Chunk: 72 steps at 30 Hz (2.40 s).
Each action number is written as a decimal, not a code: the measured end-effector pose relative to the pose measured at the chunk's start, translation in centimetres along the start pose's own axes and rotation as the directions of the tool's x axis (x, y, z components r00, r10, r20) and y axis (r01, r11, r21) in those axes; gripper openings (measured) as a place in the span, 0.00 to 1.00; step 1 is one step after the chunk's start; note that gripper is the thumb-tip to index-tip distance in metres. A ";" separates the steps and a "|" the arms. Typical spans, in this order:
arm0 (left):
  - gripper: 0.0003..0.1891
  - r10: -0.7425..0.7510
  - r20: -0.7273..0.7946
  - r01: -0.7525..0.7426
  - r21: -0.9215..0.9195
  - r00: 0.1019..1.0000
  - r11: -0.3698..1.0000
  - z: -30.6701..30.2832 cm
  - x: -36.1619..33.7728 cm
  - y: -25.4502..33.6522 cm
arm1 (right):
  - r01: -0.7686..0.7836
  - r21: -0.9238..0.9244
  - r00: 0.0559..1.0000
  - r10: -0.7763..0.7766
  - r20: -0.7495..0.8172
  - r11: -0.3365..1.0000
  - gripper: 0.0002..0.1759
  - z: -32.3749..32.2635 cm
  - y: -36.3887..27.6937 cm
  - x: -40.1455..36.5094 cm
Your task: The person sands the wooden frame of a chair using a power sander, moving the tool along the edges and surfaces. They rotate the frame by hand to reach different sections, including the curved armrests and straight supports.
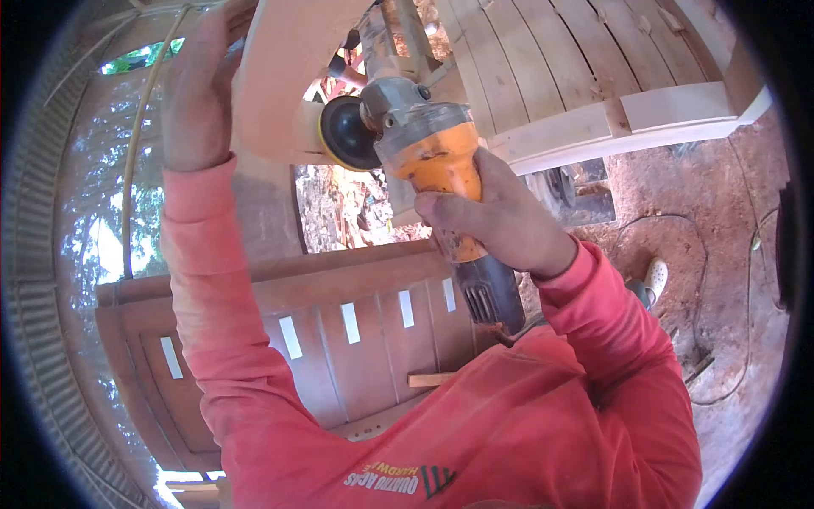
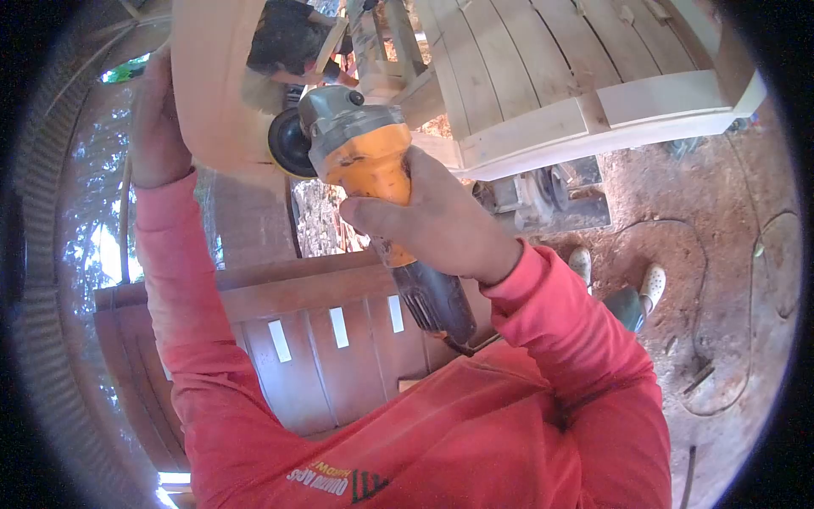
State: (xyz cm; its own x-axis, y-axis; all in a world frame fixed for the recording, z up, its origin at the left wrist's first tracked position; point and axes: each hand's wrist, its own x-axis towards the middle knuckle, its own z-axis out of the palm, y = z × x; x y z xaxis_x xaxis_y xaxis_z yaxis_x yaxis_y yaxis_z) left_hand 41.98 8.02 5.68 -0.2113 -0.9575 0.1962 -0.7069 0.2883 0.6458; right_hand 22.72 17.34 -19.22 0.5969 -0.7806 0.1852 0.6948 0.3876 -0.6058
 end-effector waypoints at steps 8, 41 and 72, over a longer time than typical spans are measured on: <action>0.20 0.109 0.218 -0.132 0.094 0.970 0.987 -0.7 -0.7 -1.5 | 0.014 -0.005 1.000 -0.014 -0.003 1.000 0.27 0.0 1.2 1.4; 0.23 0.134 -0.012 -0.129 0.183 0.991 0.975 2.4 -1.3 -0.6 | -0.002 -0.023 1.000 0.002 -0.004 1.000 0.28 -0.9 -0.1 1.3; 0.24 0.102 -0.177 -0.059 0.233 0.979 0.971 -3.5 -2.0 -4.5 | -0.028 -0.085 1.000 0.026 -0.017 0.996 0.25 -0.8 -0.4 2.3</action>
State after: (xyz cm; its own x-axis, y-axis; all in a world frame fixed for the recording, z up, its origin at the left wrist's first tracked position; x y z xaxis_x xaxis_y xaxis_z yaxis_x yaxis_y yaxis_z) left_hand 47.97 8.60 5.00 -0.1592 -0.9077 0.3882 -0.8310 0.3355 0.4438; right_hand 23.52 14.97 -19.19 0.6081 -0.7784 0.1560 0.6415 0.3661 -0.6742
